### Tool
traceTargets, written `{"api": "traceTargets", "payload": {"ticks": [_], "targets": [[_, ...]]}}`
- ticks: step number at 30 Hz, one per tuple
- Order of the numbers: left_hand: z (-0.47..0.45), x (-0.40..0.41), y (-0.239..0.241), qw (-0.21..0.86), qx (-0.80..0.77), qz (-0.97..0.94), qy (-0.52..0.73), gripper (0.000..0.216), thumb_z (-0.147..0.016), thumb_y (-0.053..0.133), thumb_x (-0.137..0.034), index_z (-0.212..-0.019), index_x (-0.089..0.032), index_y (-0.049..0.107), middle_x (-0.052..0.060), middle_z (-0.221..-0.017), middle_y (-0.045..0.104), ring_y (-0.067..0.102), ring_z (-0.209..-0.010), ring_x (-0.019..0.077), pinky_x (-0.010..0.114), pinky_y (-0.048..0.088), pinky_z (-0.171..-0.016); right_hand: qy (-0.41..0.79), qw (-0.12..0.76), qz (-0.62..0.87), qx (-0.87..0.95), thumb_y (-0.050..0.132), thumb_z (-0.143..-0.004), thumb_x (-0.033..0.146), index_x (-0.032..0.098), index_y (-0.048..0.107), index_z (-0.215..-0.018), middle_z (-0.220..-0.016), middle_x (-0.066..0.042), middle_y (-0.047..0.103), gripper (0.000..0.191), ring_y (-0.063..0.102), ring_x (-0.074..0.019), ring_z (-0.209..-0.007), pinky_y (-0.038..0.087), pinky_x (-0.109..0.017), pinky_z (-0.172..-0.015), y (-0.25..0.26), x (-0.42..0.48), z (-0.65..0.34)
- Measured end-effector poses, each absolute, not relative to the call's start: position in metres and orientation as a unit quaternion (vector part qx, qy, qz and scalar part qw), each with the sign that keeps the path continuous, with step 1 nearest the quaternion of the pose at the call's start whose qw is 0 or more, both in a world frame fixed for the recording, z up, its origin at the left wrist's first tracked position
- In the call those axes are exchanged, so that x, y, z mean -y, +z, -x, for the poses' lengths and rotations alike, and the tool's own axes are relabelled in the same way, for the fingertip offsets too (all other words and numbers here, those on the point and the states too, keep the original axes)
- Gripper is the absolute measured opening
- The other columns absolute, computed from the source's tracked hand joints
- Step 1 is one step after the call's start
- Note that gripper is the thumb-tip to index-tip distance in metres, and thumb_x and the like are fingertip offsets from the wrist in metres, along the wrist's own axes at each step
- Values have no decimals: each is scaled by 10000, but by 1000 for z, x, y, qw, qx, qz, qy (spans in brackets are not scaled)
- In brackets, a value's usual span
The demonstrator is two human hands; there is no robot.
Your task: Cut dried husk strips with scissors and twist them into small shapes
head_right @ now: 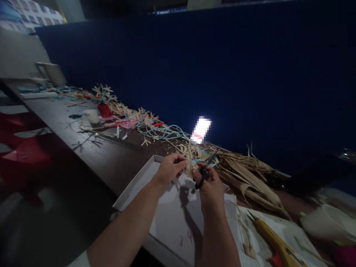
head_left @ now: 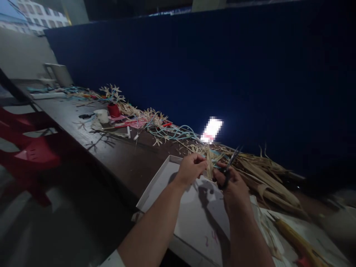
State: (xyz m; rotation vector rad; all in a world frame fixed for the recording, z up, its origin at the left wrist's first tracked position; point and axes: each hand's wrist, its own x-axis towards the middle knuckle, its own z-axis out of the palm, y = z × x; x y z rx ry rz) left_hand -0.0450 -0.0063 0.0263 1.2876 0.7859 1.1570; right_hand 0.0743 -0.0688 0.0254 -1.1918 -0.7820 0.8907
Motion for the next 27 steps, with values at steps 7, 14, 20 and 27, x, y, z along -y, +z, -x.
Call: {"api": "traceTargets", "payload": {"ticks": [7, 14, 20, 27], "targets": [[44, 8, 27, 534, -364, -563, 515, 157, -682, 597, -291, -706, -137, 581, -53, -511, 476, 384, -426, 39, 162, 306, -420, 477, 656, 488, 323, 767, -610, 287, 191, 602, -942, -609, 29, 569, 383, 476, -79, -535, 345, -167, -480, 28, 70, -74], [50, 0, 25, 467, -390, -575, 546, 170, -696, 590, -292, -736, -133, 635, -2, -647, 592, 506, -592, 86, 188, 391, -560, 355, 573, 615, 409, 716, -647, 415, 182, 657, -1013, -623, 20, 562, 438, 492, -107, -552, 380, -198, -482, 44, 79, -69], [58, -6, 25, 378, -433, -594, 563, 198, -755, 556, -314, -772, -154, 670, 11, -677, 626, 538, -642, 112, 203, 395, -602, 380, 404, 639, 532, 713, -609, 449, 175, 711, -1000, -730, -33, 666, 478, 578, -190, -642, 441, -247, -506, 54, 87, -72], [63, -7, 25, 264, -440, -616, 598, 204, -811, 511, -290, -822, -171, 677, 31, -787, 623, 553, -761, 133, 225, 399, -717, 385, 327, 659, 558, 688, -636, 481, 200, 705, -1024, -749, -35, 690, 479, 593, -206, -651, 433, -258, -501, 48, 85, -79]]}}
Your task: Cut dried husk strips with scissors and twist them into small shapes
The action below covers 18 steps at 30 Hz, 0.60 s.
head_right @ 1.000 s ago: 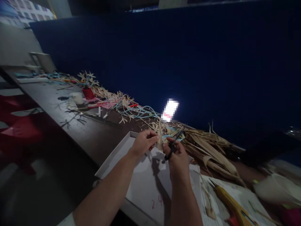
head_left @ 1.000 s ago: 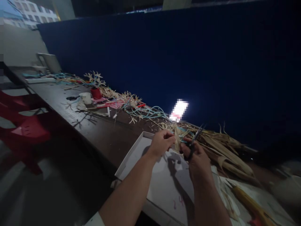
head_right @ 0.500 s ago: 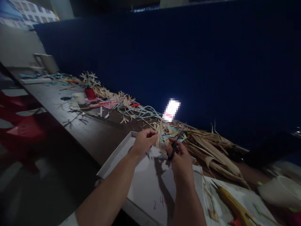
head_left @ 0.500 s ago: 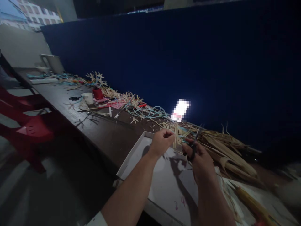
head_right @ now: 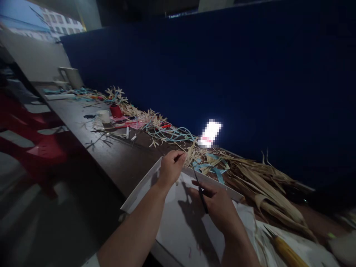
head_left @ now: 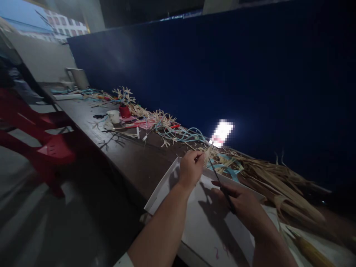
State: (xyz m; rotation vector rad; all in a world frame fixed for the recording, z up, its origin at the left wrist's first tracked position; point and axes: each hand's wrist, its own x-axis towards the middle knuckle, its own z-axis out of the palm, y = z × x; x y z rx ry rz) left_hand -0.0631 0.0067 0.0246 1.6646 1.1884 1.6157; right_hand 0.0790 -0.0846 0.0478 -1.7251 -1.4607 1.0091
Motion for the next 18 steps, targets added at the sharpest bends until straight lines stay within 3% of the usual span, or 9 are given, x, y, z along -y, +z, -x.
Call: {"api": "traceTargets", "payload": {"ticks": [18], "targets": [[64, -7, 27, 311, -419, -620, 585, 213, -807, 505, -298, -798, -163, 670, 22, -762, 614, 539, -723, 123, 218, 398, -690, 375, 351, 655, 555, 715, -613, 441, 210, 711, -1018, -721, -23, 686, 466, 579, -190, -637, 430, -237, -485, 47, 83, -80]]}}
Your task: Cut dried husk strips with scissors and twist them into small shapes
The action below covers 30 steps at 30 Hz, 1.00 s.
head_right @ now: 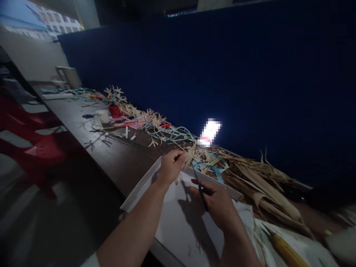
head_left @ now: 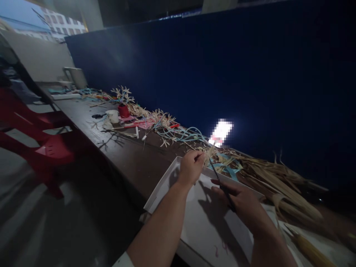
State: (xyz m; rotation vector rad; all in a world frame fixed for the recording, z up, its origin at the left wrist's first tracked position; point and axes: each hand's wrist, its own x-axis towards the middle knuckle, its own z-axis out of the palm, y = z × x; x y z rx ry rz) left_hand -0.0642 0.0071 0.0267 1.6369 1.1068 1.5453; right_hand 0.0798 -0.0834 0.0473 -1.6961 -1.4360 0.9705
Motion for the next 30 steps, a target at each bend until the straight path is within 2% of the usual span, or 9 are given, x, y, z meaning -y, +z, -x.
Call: {"api": "traceTargets", "payload": {"ticks": [8, 17, 30], "targets": [[65, -7, 26, 330, -415, -621, 577, 219, -799, 516, -320, -788, -170, 676, 13, -729, 615, 529, -687, 113, 200, 396, -660, 378, 364, 645, 555, 719, -610, 435, 197, 711, -1019, -818, -45, 703, 473, 606, -216, -709, 460, -246, -525, 47, 84, -80], [65, -6, 27, 304, -410, -638, 577, 217, -813, 506, -305, -778, -163, 666, 21, -741, 608, 532, -708, 119, 211, 398, -674, 372, 371, 658, 539, 731, -562, 438, 188, 736, -954, -697, -37, 681, 466, 581, -201, -604, 426, -248, -451, 52, 84, -77], [66, -5, 29, 299, -403, -632, 590, 194, -801, 524, -291, -766, -163, 666, 22, -748, 595, 518, -720, 116, 205, 390, -685, 342, 341, 663, 572, 688, -618, 484, 194, 731, -963, -758, -45, 693, 453, 590, -215, -680, 431, -253, -496, 50, 85, -81]]}}
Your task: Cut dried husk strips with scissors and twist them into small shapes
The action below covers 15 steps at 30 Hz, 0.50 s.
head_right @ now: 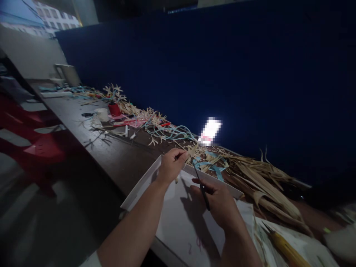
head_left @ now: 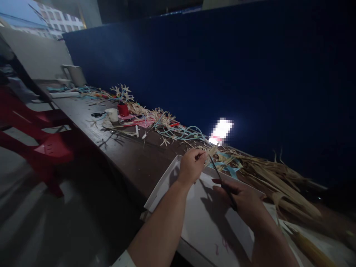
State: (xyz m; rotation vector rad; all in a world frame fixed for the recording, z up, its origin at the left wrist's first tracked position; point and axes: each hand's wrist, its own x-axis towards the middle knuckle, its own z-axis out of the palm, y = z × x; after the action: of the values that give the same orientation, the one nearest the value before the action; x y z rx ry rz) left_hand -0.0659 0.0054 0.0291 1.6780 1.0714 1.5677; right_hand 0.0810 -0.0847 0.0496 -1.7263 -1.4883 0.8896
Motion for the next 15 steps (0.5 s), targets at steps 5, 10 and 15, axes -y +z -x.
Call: {"api": "traceTargets", "payload": {"ticks": [5, 10, 15], "targets": [[64, -6, 28, 400, -376, -593, 589, 246, -791, 533, -351, -800, -143, 665, 10, -686, 591, 494, -634, 97, 196, 381, -604, 335, 337, 660, 582, 688, -625, 475, 183, 720, -992, -825, -52, 702, 470, 605, -227, -725, 444, -255, -522, 47, 84, -83], [60, -9, 23, 554, -292, -535, 568, 325, -721, 633, -325, -983, -132, 621, 31, -773, 612, 522, -672, 90, 199, 407, -623, 335, 342, 652, 587, 663, -628, 488, 151, 724, -972, -841, -73, 703, 485, 616, -243, -751, 464, -269, -544, 53, 84, -80], [61, -10, 23, 604, -272, -511, 548, 368, -690, 669, -287, -1013, -122, 607, 41, -804, 596, 521, -688, 84, 201, 419, -628, 324, 338, 658, 590, 671, -638, 479, 172, 720, -987, -846, -67, 703, 468, 618, -249, -776, 470, -271, -550, 54, 85, -80]]}}
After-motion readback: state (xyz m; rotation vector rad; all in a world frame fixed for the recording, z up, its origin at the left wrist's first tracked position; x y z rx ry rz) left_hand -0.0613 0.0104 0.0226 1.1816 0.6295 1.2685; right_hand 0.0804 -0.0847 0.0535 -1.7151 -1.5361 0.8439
